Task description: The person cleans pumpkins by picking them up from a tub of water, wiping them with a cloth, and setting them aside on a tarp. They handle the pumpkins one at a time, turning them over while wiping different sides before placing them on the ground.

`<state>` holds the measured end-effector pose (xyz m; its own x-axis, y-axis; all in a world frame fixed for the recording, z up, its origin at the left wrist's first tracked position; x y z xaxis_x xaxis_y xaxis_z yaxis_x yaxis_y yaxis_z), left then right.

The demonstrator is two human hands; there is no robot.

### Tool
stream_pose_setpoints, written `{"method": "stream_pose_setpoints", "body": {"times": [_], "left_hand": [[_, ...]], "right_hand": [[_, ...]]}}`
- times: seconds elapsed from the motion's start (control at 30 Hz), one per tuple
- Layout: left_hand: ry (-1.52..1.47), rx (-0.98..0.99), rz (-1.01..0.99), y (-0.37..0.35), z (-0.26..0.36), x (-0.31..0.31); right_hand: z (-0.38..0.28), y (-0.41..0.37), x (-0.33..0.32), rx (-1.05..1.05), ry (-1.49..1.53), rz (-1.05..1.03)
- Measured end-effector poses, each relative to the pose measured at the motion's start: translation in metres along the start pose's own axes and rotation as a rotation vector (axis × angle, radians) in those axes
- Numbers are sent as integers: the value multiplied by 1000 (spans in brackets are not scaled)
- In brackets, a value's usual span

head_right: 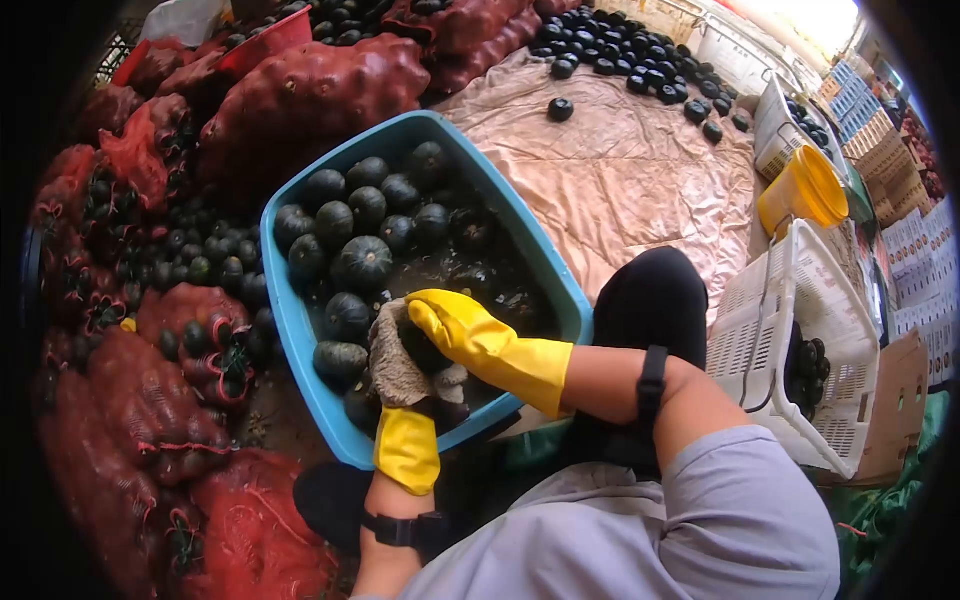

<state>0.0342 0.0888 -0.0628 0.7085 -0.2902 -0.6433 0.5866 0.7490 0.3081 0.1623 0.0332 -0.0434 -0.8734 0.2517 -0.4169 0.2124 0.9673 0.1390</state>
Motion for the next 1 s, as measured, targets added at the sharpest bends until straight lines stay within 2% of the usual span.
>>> {"method": "stream_pose_setpoints", "body": {"times": [0.03, 0.07, 0.1, 0.13, 0.17, 0.2, 0.23, 0.27, 0.33, 0.37, 0.4, 0.47, 0.53, 0.6, 0.63, 0.67, 0.73, 0.77, 0.8, 0.83, 0.87, 0.93, 1.0], "left_hand": [[13, 36, 31, -2, -13, 0], [93, 189, 42, -3, -27, 7], [41, 233, 59, -1, 8, -21], [127, 201, -269, 14, 24, -26], [19, 194, -218, 11, 12, -20], [87, 159, -290, 3, 1, -7], [158, 128, -363, 2, 8, -2], [144, 59, -290, 1, 7, 2], [53, -84, -89, -2, 9, 2], [14, -110, -32, -3, 12, 0], [-8, -101, -13, -2, 13, -4], [-38, -3, -56, 5, 12, -16], [2, 25, -109, 8, 6, -26], [87, -28, -81, 9, -3, -26], [148, -69, -68, 10, -3, -24], [187, -124, -56, 8, 0, -23], [104, -228, 13, 0, 8, -22], [55, -164, 55, -3, 17, -31], [9, -99, 94, -6, 26, -39], [140, -28, 79, -9, 11, -36], [94, -89, 53, -10, 8, -42], [-82, -136, 73, -8, -4, -45], [415, -4, -78, -1, 0, -15]], "right_hand": [[-31, -12, 4, -59, -61, 125], [-55, -25, 5, -114, -132, 250], [-52, -29, 5, -132, -50, 173], [-52, -27, 5, -167, -32, 23], [-45, -21, 4, 20, 178, -78], [-39, -20, 10, 209, 386, -174], [-31, -19, 14, 297, 638, -148], [-12, -21, 23, 343, 796, -44], [9, -17, 22, 277, 810, 167], [11, -11, 15, 248, 593, 132], [-22, 1, -13, 261, -12, -224], [-45, -2, -9, 65, -109, -319], [-31, -5, 0, 148, 181, -391], [-11, -13, 22, 408, 749, -365], [3, -18, 31, 503, 776, -212], [14, -24, 43, 517, 992, 3], [27, -18, 37, 348, 759, 11], [-3, -6, 10, 403, 177, -220], [-26, -4, -2, 145, -159, -184], [-37, -4, 0, 87, -175, -267], [-47, -4, 1, 29, -191, -348], [-30, -7, -1, 338, 166, -393], [7, -19, 26, 651, 835, -245]]}}
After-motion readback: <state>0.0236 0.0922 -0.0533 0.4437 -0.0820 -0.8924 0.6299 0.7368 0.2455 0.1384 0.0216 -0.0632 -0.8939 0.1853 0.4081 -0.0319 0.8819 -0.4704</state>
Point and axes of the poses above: each hand's wrist, its own y-axis towards the middle knuckle, its own x-axis out of the palm, z = x × y, the point moved 7 cm from there along y, towards the middle knuckle
